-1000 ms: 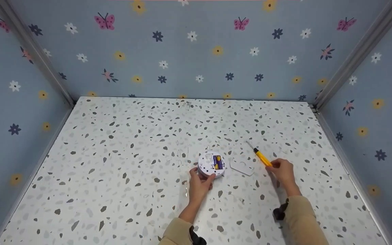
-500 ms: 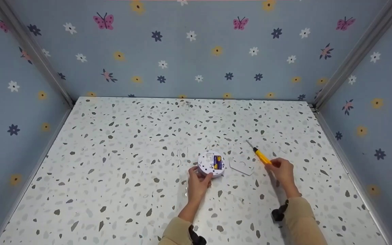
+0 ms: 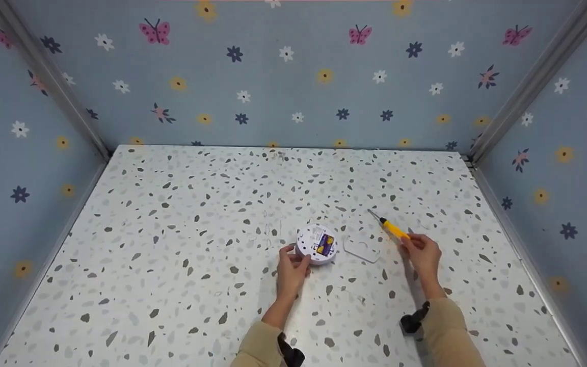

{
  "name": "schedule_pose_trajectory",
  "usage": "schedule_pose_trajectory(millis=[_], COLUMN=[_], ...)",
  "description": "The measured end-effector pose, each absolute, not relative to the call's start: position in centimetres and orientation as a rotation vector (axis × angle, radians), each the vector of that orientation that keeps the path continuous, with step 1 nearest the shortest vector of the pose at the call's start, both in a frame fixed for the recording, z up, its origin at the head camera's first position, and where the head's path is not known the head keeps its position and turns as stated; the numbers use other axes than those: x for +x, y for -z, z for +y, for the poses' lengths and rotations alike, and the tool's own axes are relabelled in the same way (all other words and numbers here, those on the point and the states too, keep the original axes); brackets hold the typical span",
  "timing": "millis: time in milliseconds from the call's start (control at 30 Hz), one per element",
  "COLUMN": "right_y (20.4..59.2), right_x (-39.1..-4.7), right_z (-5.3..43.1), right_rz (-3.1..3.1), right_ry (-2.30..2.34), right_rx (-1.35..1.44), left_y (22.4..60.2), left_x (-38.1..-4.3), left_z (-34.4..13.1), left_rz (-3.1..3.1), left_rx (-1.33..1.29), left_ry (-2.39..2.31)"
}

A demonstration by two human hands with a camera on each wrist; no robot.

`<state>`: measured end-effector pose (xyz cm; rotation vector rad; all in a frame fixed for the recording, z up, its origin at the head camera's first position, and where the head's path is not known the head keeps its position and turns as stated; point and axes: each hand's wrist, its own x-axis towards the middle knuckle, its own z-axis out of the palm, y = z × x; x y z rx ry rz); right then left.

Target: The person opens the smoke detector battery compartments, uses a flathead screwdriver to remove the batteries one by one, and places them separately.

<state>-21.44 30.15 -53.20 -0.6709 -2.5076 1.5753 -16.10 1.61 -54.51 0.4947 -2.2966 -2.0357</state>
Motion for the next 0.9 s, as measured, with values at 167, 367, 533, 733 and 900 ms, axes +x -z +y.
schedule_pose_trajectory(millis=[167, 367, 533, 733, 900], right_y=[54.1, 57.4, 58.8, 58.7, 58.5], right_x=[-21.8, -23.3, -24.0, -23.8, -23.2], right_z=[30.0, 31.2, 31.6, 31.5, 31.3], right_rz=[-2.317, -2.112, -1.990, -1.886, -1.906], right_ry=[-1.664, -1.688, -1.785, -1.906, -1.934], right_rx=[-0.698, -0.629, -0.673, -0.655, -0.631], left_y=[54.4, 54.1, 54.0, 54.0, 54.2], left_x=[-16.5, -17.0, -17.6, -18.1, -18.5], left_z=[1.2, 0.9, 0.6, 0.3, 0.0], left_rz=[-2.319, -2.332, -2.349, -2.348, -2.354], left_rx=[0.461, 0.431, 0.439, 0.427, 0.373], left_ry=[2.017, 2.028, 2.020, 2.017, 1.995])
